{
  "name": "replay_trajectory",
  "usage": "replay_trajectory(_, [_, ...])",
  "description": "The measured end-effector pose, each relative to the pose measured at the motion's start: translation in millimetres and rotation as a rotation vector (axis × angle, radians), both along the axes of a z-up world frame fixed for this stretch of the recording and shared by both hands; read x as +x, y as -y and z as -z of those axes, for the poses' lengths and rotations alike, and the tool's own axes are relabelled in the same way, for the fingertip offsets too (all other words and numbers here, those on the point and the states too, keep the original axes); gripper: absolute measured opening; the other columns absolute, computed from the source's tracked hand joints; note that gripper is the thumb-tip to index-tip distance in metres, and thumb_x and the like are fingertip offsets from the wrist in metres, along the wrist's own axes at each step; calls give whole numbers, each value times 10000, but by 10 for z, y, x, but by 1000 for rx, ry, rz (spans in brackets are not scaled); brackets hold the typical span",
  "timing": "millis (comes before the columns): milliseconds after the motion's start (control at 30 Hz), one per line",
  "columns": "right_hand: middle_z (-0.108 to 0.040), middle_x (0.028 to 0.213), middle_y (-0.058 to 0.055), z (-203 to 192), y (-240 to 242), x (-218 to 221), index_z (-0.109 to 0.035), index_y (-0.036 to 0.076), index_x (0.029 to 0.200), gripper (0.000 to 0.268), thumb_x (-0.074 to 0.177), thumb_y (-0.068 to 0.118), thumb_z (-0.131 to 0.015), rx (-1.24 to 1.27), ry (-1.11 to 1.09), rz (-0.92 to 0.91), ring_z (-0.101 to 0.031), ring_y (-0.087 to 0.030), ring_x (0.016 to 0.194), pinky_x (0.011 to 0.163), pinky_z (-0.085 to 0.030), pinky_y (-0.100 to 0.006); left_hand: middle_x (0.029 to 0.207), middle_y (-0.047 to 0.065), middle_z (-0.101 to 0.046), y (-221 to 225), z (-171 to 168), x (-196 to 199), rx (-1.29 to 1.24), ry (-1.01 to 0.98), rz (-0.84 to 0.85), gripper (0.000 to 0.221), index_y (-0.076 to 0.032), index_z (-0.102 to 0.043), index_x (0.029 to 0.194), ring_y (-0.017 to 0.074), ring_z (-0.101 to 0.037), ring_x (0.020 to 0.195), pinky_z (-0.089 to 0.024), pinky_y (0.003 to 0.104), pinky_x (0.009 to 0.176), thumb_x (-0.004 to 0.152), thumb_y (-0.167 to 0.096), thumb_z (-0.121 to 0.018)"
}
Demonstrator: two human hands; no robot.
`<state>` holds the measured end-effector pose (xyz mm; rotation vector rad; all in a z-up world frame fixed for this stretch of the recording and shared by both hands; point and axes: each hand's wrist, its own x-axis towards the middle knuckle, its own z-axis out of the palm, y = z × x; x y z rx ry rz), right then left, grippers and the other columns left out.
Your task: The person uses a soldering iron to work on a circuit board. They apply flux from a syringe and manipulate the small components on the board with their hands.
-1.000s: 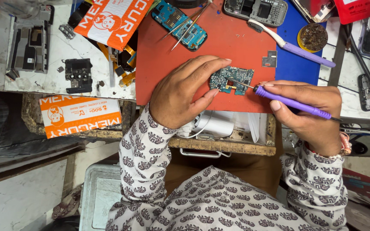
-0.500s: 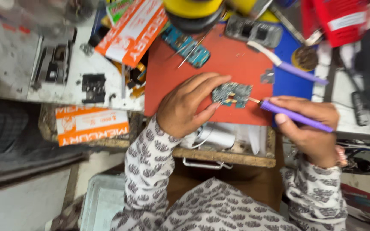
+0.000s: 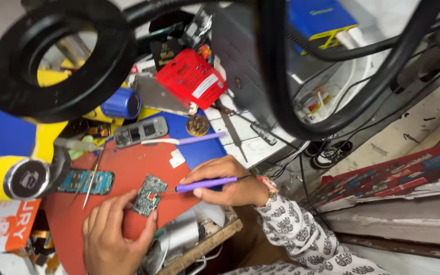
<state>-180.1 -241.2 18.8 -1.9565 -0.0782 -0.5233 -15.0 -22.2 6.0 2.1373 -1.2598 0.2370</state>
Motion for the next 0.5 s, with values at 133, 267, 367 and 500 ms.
replay_trajectory(133, [-783, 1105, -110, 8, 5, -4, -745, 38, 1156, 257, 901, 58, -719, -36, 55, -4, -775, -212, 1007, 920, -617, -314, 947, 33, -674, -14, 23, 33, 61, -101, -4, 696, -115, -654, 1237, 194, -655, 891, -470, 388, 887, 617, -330, -885])
replay_trajectory(267, [-795, 1071, -108, 15, 20, -19, -757, 41, 1151, 253, 904, 81, -721, 3, 14, 1, -785, -206, 969, 882, -621, -308, 1369, 133, -632, -46, -88, 81, 101, -202, 58, 937, -95, -532, 1448, 211, -657, 840, -464, 399, 931, 614, -339, -881])
replay_trajectory(367, [-795, 1064, -117, 36, 15, -1, -757, 37, 1142, 249, 901, 86, -721, -5, 29, 6, -788, -217, 971, 879, -619, -313, 1436, 182, -588, -24, -251, 240, 118, -56, 313, 935, -43, -456, 1464, 353, -602, 1246, -427, 445, 936, 640, -268, -837])
replay_trajectory(500, [-798, 1073, -129, 98, 17, 26, -749, 25, 1147, 234, 929, 90, -695, 5, 88, -8, -790, -236, 998, 891, -626, -322, 1371, 99, -630, 67, -330, 317, 201, -242, 322, 833, -139, -515, 1431, 289, -612, 1247, -465, 413, 989, 692, -325, -852])
